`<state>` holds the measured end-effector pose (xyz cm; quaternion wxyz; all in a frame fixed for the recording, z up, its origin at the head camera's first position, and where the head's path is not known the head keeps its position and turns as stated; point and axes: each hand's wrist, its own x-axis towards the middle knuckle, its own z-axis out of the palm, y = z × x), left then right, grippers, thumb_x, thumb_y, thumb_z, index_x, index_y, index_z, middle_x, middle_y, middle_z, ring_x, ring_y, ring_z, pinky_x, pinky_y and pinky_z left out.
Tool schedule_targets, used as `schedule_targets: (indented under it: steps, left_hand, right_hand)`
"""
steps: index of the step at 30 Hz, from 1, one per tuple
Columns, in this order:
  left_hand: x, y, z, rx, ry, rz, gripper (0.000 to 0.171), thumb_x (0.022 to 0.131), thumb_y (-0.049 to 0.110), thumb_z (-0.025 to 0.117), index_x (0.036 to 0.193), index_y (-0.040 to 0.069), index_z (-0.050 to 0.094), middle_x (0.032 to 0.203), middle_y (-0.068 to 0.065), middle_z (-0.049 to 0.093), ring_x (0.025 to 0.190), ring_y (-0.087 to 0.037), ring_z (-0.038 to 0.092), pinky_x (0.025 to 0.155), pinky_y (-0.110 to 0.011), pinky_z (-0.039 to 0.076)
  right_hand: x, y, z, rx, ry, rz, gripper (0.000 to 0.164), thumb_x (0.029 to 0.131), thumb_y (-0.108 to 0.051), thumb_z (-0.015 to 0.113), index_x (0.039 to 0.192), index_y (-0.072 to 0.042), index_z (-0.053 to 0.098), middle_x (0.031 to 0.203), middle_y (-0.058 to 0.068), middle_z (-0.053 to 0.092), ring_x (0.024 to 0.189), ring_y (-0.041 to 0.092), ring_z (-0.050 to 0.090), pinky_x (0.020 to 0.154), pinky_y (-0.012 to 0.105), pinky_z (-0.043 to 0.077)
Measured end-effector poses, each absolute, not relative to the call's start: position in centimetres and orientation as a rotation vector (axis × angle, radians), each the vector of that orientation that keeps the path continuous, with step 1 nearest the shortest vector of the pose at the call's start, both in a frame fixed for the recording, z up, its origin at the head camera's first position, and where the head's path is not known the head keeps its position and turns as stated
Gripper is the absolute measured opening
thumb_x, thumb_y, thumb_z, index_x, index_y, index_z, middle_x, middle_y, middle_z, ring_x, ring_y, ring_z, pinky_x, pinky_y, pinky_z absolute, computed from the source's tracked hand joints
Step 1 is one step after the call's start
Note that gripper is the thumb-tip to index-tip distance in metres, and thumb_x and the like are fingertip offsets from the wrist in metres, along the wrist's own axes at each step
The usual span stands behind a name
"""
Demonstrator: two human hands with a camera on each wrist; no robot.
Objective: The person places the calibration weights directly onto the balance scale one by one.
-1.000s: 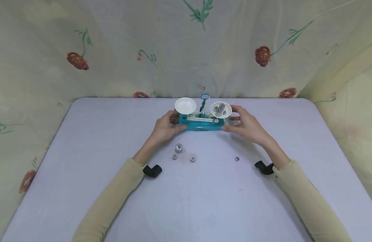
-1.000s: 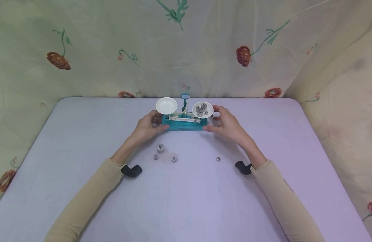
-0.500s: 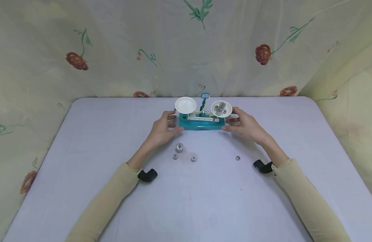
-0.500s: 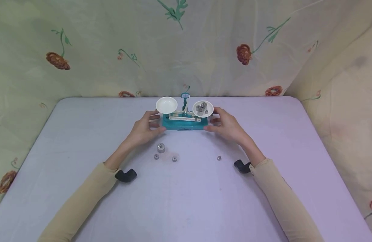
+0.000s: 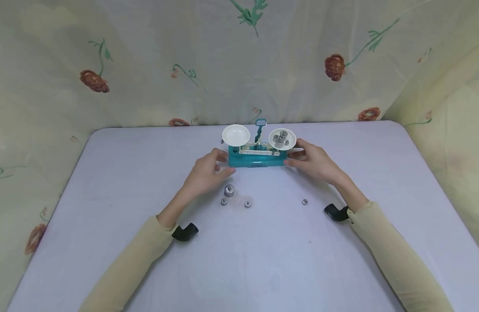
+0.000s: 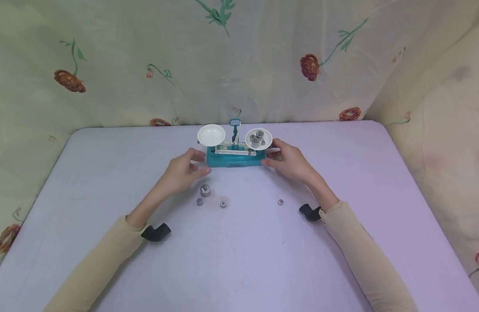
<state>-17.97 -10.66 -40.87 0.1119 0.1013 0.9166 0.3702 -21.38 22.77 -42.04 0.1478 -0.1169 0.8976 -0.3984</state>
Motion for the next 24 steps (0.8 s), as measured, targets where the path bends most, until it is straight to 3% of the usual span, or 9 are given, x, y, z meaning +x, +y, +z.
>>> schedule_targets:
  steps: [11, 24]
  left_hand:
    - [-16.3, -10.5, -39.8, 0.428, 2.768, 0.986, 0.036, 0.104, 0.029, 0.074, 0.134, 0.011, 0.067, 0.130, -0.011, 0.078, 0.117, -0.032, 0.075, 0.097, -0.047, 0.063]
    - [-15.0, -10.0, -38.7, 0.504, 2.760, 0.875, 0.037, 0.102, 0.026, 0.076, 0.135, 0.013, 0.067, 0.132, -0.008, 0.077, 0.119, -0.028, 0.074, 0.097, -0.046, 0.063]
  right_hand:
    - [-21.5, 22.7, -41.8, -0.384, 2.581, -1.106, 0.075, 0.107, -0.025, 0.069, 0.168, -0.006, 0.031, 0.159, 0.025, 0.054, 0.147, 0.046, 0.056, 0.120, 0.060, 0.048]
    - [-22.1, 22.1, -40.9, -0.372, 2.600, -0.982, 0.075, 0.103, -0.021, 0.074, 0.166, -0.005, 0.036, 0.155, 0.026, 0.058, 0.146, 0.046, 0.055, 0.123, 0.061, 0.044]
